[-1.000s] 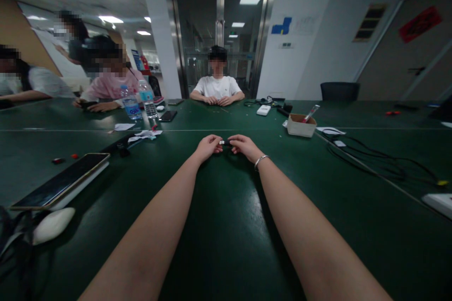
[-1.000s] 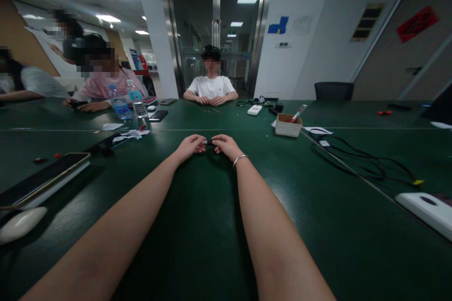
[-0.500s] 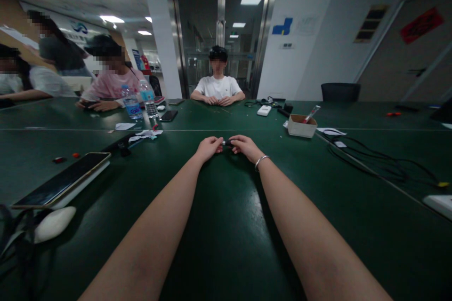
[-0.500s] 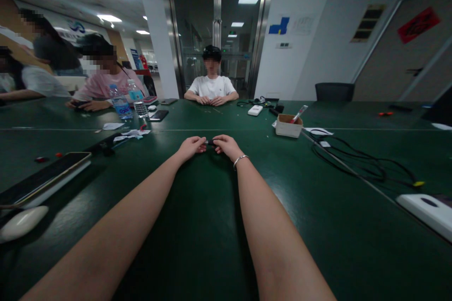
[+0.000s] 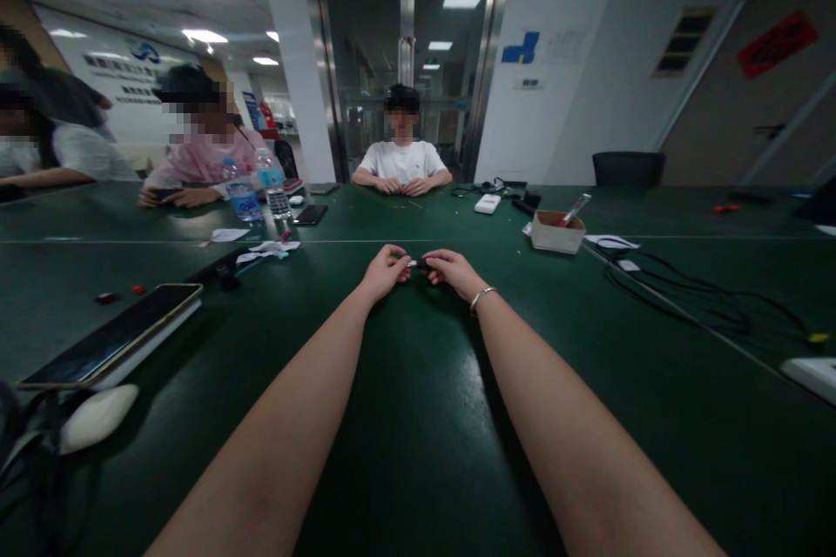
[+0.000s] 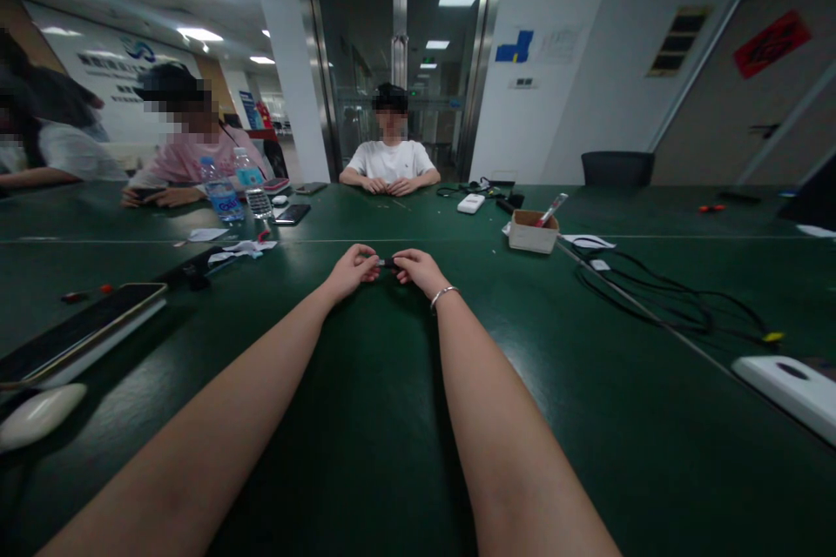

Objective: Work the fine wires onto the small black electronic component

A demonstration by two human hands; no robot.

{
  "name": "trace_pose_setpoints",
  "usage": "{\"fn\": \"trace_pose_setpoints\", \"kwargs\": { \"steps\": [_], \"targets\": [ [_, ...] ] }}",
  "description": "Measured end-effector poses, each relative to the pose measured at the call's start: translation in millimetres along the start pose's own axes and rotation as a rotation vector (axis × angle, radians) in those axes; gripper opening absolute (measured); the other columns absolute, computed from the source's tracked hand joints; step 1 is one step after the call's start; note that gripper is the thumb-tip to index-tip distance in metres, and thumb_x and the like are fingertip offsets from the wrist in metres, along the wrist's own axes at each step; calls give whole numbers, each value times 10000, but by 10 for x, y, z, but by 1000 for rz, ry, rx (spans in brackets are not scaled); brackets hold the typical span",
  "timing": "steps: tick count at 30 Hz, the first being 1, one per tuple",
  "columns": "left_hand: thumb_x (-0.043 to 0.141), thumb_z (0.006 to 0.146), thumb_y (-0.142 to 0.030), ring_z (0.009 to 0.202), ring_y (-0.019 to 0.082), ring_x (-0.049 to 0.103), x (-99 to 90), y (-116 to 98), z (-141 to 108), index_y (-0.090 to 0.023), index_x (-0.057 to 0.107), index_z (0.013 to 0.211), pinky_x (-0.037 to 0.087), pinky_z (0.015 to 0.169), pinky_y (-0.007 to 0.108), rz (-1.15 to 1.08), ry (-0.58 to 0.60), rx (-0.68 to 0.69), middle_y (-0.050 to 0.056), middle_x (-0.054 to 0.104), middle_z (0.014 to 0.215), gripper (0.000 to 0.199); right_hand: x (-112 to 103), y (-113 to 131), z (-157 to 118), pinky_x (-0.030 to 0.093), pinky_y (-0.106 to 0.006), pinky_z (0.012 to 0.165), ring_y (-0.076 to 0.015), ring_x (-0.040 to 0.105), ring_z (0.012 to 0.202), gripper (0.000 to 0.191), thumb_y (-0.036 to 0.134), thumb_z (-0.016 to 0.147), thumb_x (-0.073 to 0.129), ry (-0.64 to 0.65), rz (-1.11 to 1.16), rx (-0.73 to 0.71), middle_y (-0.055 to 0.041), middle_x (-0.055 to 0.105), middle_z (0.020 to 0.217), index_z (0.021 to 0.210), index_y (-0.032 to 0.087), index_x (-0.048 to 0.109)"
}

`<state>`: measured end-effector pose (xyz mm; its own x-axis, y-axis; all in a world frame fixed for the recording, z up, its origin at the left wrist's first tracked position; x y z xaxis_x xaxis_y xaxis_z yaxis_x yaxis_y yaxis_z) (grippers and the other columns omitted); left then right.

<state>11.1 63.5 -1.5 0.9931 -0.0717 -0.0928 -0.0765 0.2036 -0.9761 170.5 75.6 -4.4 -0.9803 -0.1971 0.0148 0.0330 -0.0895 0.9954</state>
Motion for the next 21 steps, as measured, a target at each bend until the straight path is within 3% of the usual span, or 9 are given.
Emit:
{"fn": "trace_pose_setpoints", "kwargs": {
  "steps": [7, 12, 16, 21],
  "targets": [
    [694, 737, -179, 603, 93, 600, -3, 28, 20, -148, 525, 895, 476, 604, 223, -15, 33, 23, -11, 598, 645, 234, -4, -24, 25, 489, -140, 421, -61, 563, 435, 45, 112, 866, 567, -8, 1, 7, -16, 636, 598, 885, 115, 608],
    [643, 781, -336, 617, 113, 601, -20, 90, 64, -141, 577, 814, 467, 607, 238, 80, 42, -1, 35, 649, 697, 208, -7, -15, 16, 489, -143, 431, -61, 561, 440, 49, 141, 862, 583, 4, 6, -7, -17, 643, 610, 887, 119, 619],
    [509, 838, -472, 597, 130, 588, -26, 124, 97, -155, 623, 715, 448, 573, 235, 258, 56, 26, 44, 651, 671, 359, 4, 3, -7, 490, -149, 440, -60, 559, 445, 85, 151, 862, 583, 35, 9, -12, -22, 659, 646, 927, 124, 631],
    [505, 847, -462, 605, 132, 596, -18, 97, 82, -153, 632, 760, 441, 554, 225, 212, 26, 20, 47, 645, 682, 345, 5, -10, 6, 481, -145, 436, -60, 552, 440, 66, 161, 859, 597, 30, 2, -12, -15, 643, 612, 899, 120, 628]
  ]
}}
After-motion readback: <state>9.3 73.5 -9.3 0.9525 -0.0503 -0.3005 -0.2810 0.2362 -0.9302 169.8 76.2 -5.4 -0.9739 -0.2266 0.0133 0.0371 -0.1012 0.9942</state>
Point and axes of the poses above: each hand's wrist, its own z-axis towards the middle knuckle, its own x-axis out of the palm, y = z × x, the point moved 5 cm from there along z, towards the middle knuckle
